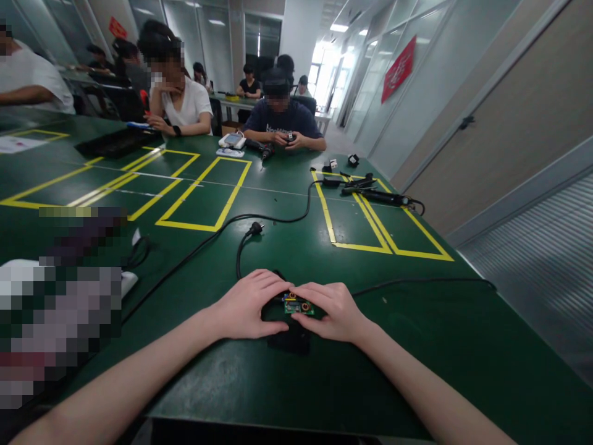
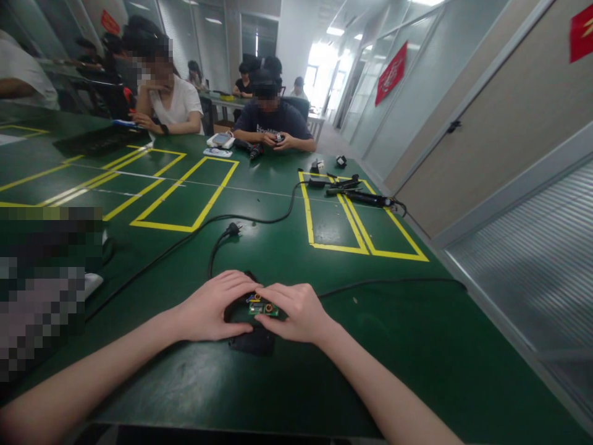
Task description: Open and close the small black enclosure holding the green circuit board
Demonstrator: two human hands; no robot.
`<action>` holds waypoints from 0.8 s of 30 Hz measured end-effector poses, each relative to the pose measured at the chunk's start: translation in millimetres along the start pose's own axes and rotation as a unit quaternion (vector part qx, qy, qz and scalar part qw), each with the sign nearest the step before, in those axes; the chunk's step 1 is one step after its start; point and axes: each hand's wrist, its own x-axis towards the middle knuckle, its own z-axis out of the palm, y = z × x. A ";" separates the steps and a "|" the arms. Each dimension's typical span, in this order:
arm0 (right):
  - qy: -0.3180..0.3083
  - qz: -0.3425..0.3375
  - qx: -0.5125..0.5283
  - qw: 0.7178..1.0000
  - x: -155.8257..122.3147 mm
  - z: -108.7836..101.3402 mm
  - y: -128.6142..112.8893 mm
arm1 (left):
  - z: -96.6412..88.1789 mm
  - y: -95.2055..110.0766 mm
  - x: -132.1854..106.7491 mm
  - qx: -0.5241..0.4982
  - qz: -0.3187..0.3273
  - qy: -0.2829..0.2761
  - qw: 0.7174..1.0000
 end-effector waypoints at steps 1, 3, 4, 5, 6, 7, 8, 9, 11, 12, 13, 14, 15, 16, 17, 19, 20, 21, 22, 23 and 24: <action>0.000 0.002 0.005 1.000 0.3 0.0 0.7 | 0.5 -0.1 -0.2 0.006 0.002 -0.003 1.000; 0.004 0.005 0.011 1.000 0.0 1.3 1.6 | 1.3 -0.1 -0.5 0.017 0.002 -0.011 1.000; 0.007 0.006 0.012 1.000 -0.4 2.2 1.9 | 1.6 -0.2 -0.6 0.020 -0.001 -0.016 1.000; 0.008 0.008 0.012 1.000 -0.9 3.2 2.2 | 1.8 -0.3 -0.8 0.021 -0.005 -0.019 1.000; 0.007 0.012 0.012 1.000 -1.2 3.9 2.4 | 1.9 -0.6 -1.0 0.022 -0.011 -0.020 1.000; 0.002 0.017 0.013 1.000 -1.4 4.4 2.5 | 2.1 -1.0 -1.3 0.022 -0.016 -0.017 0.999; -0.005 0.024 0.015 1.000 -1.5 4.7 2.6 | 2.3 -1.5 -1.6 0.021 -0.021 -0.012 0.999; -0.015 0.031 0.019 0.999 -1.4 4.7 2.6 | 2.6 -2.1 -2.0 0.019 -0.025 -0.006 0.999; -0.035 0.043 0.030 0.998 -0.7 4.5 2.2 | 3.3 -3.4 -2.9 0.011 -0.028 0.003 1.000; -0.045 0.048 0.036 0.997 -0.3 4.3 1.8 | 3.7 -4.0 -3.2 0.007 -0.028 0.006 1.000; -0.055 0.053 0.041 0.996 0.1 4.2 1.4 | 4.0 -4.5 -3.6 0.003 -0.028 0.009 1.000; -0.064 0.058 0.046 0.995 0.5 4.1 1.0 | 4.3 -4.9 -3.7 -0.001 -0.027 0.012 1.000; -0.074 0.064 0.047 0.994 0.7 4.2 0.7 | 4.4 -5.1 -3.8 -0.006 -0.028 0.017 0.999; -0.081 0.068 0.047 0.993 0.7 4.4 0.6 | 4.4 -5.0 -3.7 -0.012 -0.030 0.024 0.999; -0.086 0.073 0.045 0.993 0.6 4.6 0.7 | 4.3 -4.8 -3.4 -0.019 -0.032 0.031 0.999; -0.090 0.079 0.040 0.992 -0.3 5.0 1.8 | 3.8 -3.9 -2.5 -0.036 -0.035 0.042 0.998; -0.090 0.080 0.040 0.992 -0.9 5.1 2.6 | 3.5 -3.4 -2.0 -0.043 -0.034 0.045 0.997; -0.089 0.080 0.042 0.992 -1.6 4.9 3.5 | 3.3 -2.9 -1.7 -0.048 -0.032 0.046 0.997; -0.088 0.078 0.045 0.992 -2.2 4.5 4.4 | 3.1 -2.5 -1.4 -0.053 -0.029 0.045 0.997; -0.086 0.075 0.049 0.992 -2.7 3.9 5.0 | 3.0 -2.4 -1.3 -0.056 -0.028 0.045 0.997; -0.083 0.072 0.053 0.992 -3.0 3.0 5.5 | 3.1 -2.3 -1.5 -0.059 -0.030 0.046 0.997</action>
